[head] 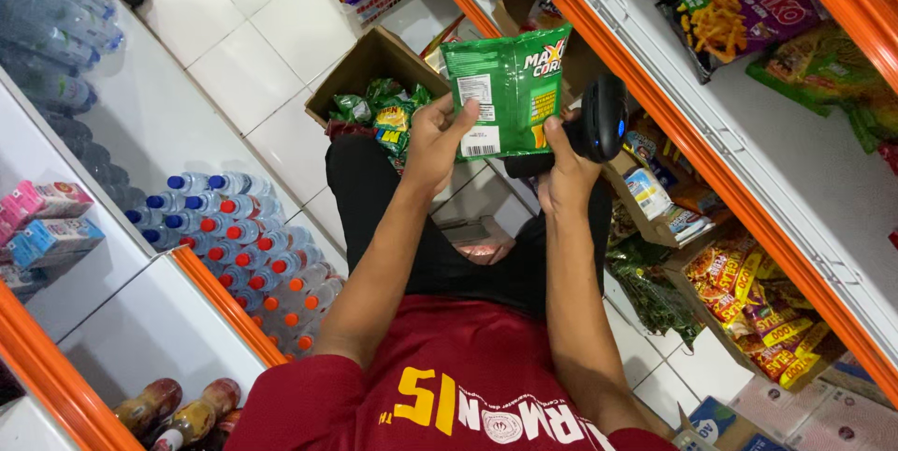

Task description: The person takes snack bags from a cardboard box, scans them with a handheld barcode scanner, and places them onto store shelves by hand.

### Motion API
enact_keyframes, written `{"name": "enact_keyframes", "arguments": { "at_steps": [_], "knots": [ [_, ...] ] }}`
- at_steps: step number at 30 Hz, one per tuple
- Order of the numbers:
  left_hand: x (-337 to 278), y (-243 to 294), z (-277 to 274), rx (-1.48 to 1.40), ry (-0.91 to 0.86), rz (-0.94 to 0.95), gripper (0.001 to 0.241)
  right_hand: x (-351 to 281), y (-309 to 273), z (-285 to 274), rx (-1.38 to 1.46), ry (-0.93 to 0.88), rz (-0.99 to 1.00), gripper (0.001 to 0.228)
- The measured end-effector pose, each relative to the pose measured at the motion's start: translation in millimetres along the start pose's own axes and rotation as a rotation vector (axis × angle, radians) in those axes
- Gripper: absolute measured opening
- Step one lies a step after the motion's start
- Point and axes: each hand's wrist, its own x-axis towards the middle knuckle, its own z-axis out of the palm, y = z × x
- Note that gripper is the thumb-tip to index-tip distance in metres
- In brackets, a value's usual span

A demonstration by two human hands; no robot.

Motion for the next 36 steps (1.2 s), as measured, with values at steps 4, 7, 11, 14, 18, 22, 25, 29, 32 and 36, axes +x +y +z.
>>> {"name": "enact_keyframes", "arguments": {
  "at_steps": [4,7,11,14,18,22,25,29,32,36],
  "knots": [
    [0,-2,8,-0.043,0.035,-0.007,0.032,0,3,-13,0.006,0.020,-0.034,0.036],
    [0,0,9,-0.011,0.039,-0.025,0.030,4,-1,-23,0.000,0.017,-0.064,0.045],
    [-4,2,11,0.090,-0.015,-0.073,0.032,7,-26,-25,-0.091,-0.125,-0.051,0.060],
    [-1,-1,13,0.072,-0.061,-0.102,0.034,2,-45,-14,-0.160,-0.226,-0.004,0.075],
    [0,-8,10,0.019,-0.063,-0.137,0.036,-2,-52,-9,-0.115,-0.207,-0.016,0.073],
    [-2,-11,7,0.077,-0.093,-0.119,0.036,-2,-51,-12,-0.116,-0.189,-0.029,0.070],
    [-5,0,13,0.188,-0.047,-0.190,0.042,1,-54,-12,-0.156,-0.169,-0.029,0.067],
    [-10,28,34,0.164,-0.175,-0.049,0.059,10,-67,-14,-0.236,-0.211,-0.105,0.066],
    [-21,39,41,0.256,-0.267,0.060,0.072,14,-74,-12,-0.289,-0.194,-0.115,0.062],
    [-19,42,37,0.498,-0.380,0.040,0.064,15,-82,-13,-0.327,-0.209,-0.145,0.057]
  ]
}}
